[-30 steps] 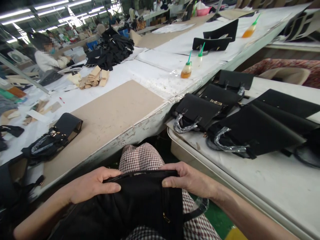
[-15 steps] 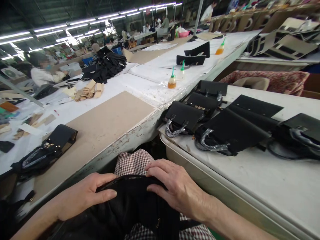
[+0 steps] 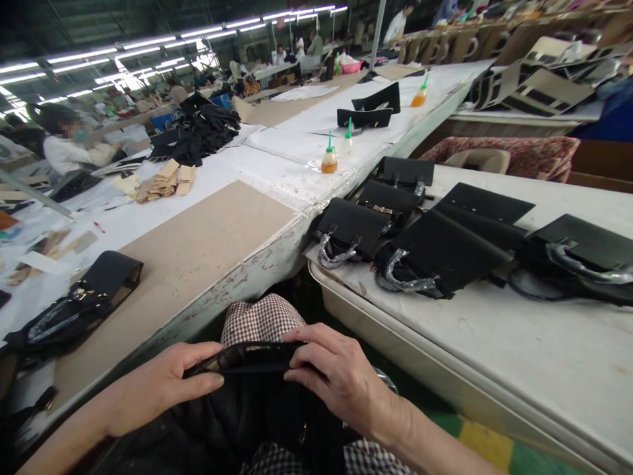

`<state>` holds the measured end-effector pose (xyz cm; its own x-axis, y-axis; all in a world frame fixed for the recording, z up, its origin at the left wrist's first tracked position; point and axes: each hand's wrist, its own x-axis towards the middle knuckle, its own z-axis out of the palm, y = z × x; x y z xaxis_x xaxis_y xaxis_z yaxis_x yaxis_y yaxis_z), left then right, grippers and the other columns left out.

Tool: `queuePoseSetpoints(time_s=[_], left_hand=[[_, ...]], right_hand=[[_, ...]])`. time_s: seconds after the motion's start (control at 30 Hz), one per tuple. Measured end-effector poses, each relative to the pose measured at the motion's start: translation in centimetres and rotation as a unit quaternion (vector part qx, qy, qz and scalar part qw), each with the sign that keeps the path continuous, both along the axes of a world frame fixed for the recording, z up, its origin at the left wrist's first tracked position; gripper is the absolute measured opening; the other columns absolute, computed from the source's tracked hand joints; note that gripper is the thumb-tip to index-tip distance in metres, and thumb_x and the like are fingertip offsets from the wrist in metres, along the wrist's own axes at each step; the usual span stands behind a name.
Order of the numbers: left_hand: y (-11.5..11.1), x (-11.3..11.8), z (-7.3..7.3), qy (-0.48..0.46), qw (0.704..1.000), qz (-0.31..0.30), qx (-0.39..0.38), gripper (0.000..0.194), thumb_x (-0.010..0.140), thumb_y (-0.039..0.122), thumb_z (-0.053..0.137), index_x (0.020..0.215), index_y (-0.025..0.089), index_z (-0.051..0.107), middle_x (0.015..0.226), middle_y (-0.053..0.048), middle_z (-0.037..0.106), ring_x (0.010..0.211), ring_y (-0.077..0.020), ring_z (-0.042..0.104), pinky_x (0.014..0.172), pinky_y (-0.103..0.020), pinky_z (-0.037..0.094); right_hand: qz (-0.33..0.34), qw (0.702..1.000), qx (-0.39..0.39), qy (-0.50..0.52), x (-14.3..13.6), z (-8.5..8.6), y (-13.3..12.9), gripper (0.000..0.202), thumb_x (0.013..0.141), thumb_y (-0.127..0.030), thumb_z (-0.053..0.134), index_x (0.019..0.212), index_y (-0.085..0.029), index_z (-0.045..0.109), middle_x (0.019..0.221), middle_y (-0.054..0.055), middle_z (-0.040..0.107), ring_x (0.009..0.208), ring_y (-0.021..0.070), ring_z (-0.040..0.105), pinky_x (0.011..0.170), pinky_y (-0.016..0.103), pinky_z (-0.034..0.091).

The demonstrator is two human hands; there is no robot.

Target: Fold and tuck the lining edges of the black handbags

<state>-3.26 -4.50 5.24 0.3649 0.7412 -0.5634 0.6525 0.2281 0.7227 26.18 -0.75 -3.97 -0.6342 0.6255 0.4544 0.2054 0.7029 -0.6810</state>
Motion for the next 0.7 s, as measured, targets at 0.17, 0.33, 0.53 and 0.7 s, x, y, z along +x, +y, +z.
queuePoseSetpoints(time_s=[0.17, 0.33, 0.53, 0.7], left_hand=[[0.5, 0.4, 0.8, -0.009, 1.0, 0.002, -0.019, 0.037, 0.091, 0.047, 0.055, 0.106, 0.016, 0.069, 0.095, -0.002, 0.069, 0.095, -0.0248, 0.06, 0.081, -0.025, 0.045], [0.8, 0.7, 1.5, -0.015, 1.0, 0.004, -0.027, 0.037, 0.091, 0.047, 0.056, 0.107, 0.016, 0.069, 0.096, -0.003, 0.07, 0.097, -0.0265, 0.06, 0.082, -0.026, 0.046], [0.8, 0.3, 0.7, -0.023, 1.0, 0.006, -0.011, 0.037, 0.09, 0.046, 0.058, 0.109, 0.017, 0.071, 0.101, -0.002, 0.071, 0.102, -0.029, 0.059, 0.09, -0.029, 0.045], [0.4, -0.2, -0.5, -0.028, 1.0, 0.008, -0.002, 0.033, 0.089, 0.043, 0.058, 0.106, 0.017, 0.071, 0.101, -0.002, 0.07, 0.101, -0.0286, 0.06, 0.089, -0.029, 0.045]], right_hand=[[-0.018, 0.996, -0.079, -0.027, -0.1, 0.2, 0.5, 0.003, 0.098, -0.023, 0.06, 0.096, -0.021, 0.062, 0.119, 0.007, 0.061, 0.105, 0.019, 0.061, 0.09, 0.032, 0.052], [-0.009, 0.995, 0.021, -0.097, -0.7, 0.7, 1.3, 0.009, 0.1, -0.018, 0.052, 0.105, -0.02, 0.059, 0.125, 0.009, 0.058, 0.11, 0.0242, 0.056, 0.093, 0.042, 0.05], [-0.02, 0.988, 0.094, -0.124, -2.2, 1.2, 1.3, 0.009, 0.101, -0.022, 0.052, 0.102, -0.016, 0.06, 0.115, 0.01, 0.062, 0.102, 0.0258, 0.056, 0.091, 0.046, 0.048], [-0.017, 0.984, 0.14, -0.109, -2.5, 1.0, 1.3, 0.019, 0.101, -0.014, 0.046, 0.096, -0.017, 0.063, 0.117, 0.01, 0.062, 0.107, 0.0264, 0.053, 0.092, 0.047, 0.045]])
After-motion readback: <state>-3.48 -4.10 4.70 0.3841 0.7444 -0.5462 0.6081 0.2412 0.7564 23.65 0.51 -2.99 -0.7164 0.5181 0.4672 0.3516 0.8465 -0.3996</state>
